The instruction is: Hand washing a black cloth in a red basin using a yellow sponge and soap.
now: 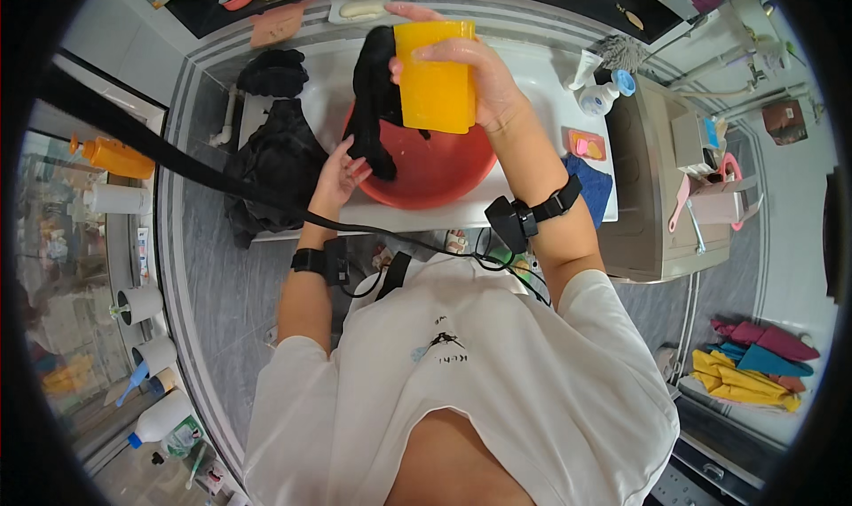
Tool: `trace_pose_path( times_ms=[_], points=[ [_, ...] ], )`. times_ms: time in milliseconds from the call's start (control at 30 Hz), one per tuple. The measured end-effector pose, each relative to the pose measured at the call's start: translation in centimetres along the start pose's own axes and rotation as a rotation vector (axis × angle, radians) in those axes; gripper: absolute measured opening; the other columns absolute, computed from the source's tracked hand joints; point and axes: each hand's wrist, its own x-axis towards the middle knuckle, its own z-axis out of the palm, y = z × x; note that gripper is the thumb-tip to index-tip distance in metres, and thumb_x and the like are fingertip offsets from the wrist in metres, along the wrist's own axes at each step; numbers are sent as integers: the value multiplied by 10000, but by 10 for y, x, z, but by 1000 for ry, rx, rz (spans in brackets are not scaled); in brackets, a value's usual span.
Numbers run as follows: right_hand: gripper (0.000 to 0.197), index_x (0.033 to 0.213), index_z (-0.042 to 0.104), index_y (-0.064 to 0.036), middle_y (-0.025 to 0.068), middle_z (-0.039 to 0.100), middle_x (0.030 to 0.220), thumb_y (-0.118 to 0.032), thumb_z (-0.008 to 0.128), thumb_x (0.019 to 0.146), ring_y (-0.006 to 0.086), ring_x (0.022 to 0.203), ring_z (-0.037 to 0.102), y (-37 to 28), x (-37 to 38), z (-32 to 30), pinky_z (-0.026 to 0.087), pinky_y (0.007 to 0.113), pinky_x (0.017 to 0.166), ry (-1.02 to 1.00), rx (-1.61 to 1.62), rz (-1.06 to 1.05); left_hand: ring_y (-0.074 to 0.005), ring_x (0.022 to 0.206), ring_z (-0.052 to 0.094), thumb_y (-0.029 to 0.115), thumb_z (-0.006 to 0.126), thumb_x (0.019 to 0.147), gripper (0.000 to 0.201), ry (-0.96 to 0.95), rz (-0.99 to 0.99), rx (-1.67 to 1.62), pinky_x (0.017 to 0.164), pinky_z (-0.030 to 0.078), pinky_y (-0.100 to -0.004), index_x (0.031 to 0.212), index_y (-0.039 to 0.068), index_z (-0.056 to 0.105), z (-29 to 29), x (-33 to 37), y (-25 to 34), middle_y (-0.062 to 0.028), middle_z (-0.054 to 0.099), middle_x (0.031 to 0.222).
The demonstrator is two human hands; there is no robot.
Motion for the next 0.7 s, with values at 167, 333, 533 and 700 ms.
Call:
trace_pose_path(
  times_ms=[167,333,533,700],
  points=[
    [650,1337,386,-36,119,538,911,-89,558,712,234,821,585,5,13,25,492,337,778,-146,105,-7,-258,1038,503,548,613,783,426,-219,-165,-333,997,285,-572,915,145,647,19,-3,-12,-59,616,874],
    [660,1336,380,-28,110,525,926,-97,588,713,235,822,593,54,8,32,504,343,731,-182,153,171,-248,1016,530,547,536,826,464,-954,1,-822,912,383,-527,1035,133,563,62,-7,-2,-106,589,1000],
    [592,1259,427,-36,121,539,932,-96,641,710,236,840,602,133,8,-48,508,362,712,245,-202,376,-285,1101,522,364,459,895,379,-790,197,-770,938,418,-437,1125,77,550,68,-21,2,-118,551,1181],
    [585,1160,470,-31,191,531,1025,-221,735,674,335,923,565,157,-3,-36,481,415,757,553,-1427,-12,-295,1124,516,359,464,892,403,-768,135,-784,957,415,-436,1181,85,524,45,-6,0,-122,532,1220]
  ],
)
